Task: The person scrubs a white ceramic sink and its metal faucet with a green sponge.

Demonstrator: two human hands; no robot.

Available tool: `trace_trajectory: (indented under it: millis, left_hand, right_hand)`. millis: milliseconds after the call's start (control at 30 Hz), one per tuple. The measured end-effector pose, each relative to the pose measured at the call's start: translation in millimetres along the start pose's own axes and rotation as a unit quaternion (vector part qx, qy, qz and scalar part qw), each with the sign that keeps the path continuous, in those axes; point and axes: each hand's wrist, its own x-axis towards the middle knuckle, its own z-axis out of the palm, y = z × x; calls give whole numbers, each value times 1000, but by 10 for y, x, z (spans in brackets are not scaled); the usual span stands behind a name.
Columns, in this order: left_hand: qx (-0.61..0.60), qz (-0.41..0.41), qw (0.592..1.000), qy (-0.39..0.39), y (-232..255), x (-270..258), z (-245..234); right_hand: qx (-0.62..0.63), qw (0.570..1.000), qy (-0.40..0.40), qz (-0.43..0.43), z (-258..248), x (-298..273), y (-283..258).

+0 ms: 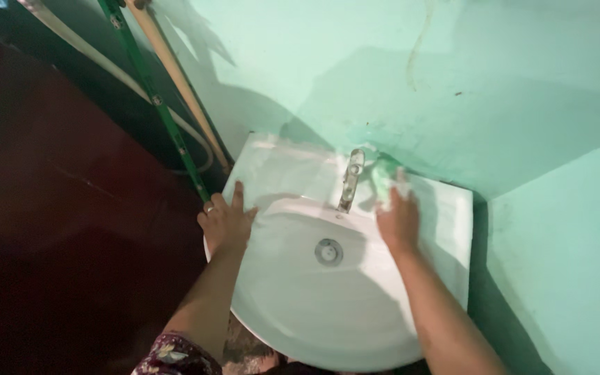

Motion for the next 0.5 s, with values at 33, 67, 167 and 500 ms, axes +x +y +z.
trace_trajectory:
  millis: [33,67,167,500]
  left_hand:
    - [-2,-1,1000,2,-2,-1,2]
    - [-5,4,1000,-9,-12,-3,4]
    - [0,6,1000,-22,-12,-22,23]
    - [6,1,1000,1,2,-15,56]
  right_hand:
    - [-13,999,12,-29,45,40,-79]
    - [-13,999,14,-31,26,20,-130]
    - [80,991,30,-106,-187,-197,-227]
    - [40,999,-16,-1,29,17,82]
